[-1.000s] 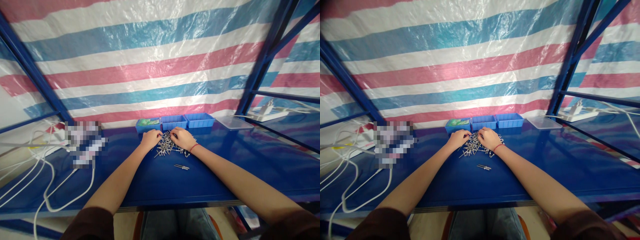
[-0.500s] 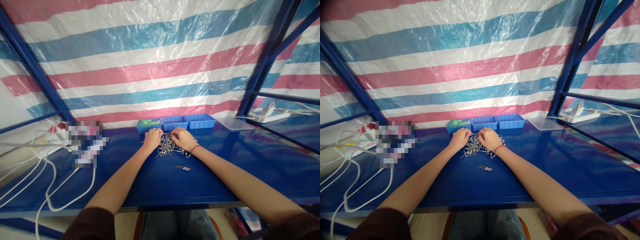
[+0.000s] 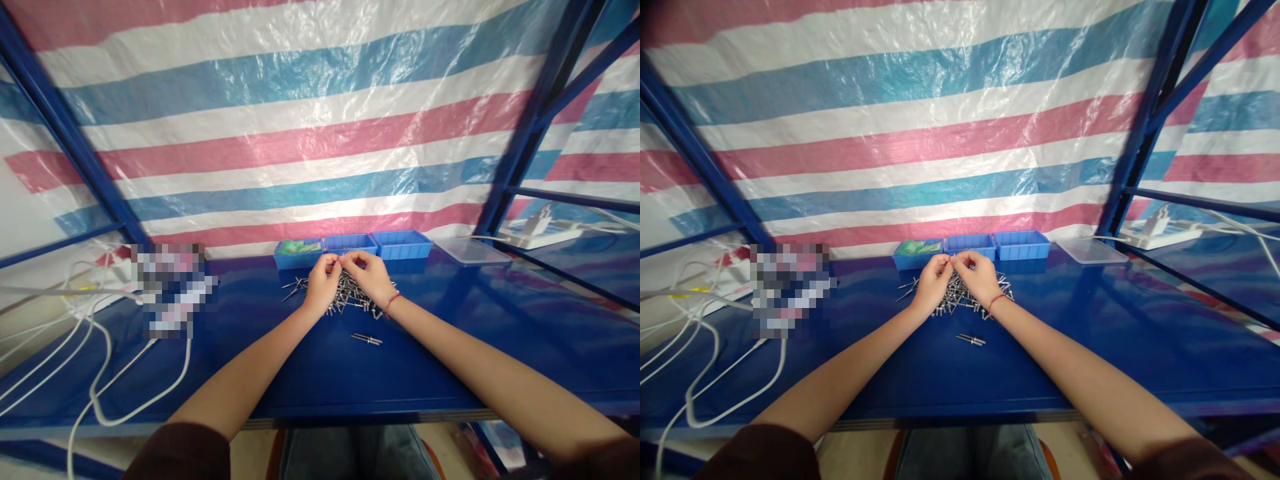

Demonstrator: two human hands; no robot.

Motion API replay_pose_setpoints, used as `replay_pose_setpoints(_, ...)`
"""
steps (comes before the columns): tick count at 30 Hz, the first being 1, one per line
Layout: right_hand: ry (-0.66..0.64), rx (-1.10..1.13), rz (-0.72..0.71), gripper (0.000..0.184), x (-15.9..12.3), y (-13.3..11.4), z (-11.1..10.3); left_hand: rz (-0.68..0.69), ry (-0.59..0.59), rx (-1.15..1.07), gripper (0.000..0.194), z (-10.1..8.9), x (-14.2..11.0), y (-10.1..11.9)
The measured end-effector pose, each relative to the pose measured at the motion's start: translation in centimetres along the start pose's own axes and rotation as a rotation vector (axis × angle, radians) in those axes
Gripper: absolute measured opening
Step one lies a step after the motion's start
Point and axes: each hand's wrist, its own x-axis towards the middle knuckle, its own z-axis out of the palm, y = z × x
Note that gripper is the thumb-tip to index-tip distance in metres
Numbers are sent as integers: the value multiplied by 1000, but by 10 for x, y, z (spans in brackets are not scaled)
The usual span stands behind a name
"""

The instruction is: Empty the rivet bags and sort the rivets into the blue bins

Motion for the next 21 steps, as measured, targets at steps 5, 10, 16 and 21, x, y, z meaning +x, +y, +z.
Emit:
replay_pose_setpoints(5, 23, -81, -89, 23, 0, -4, -2, -11, -10, -26, 14, -1, -1, 6)
replay_pose_setpoints(10, 19, -130, -175, 21, -1, -7, -4, 9, -79, -84, 16, -2, -2, 7)
replay_pose_setpoints(16, -42, -167, -348, 18, -4, -15, -8, 29, -66, -117, 16, -2, -3, 4)
replay_pose_setpoints(21, -37, -228, -489, 20, -2, -15, -12, 73, 59, -92, 12, -1, -2, 2)
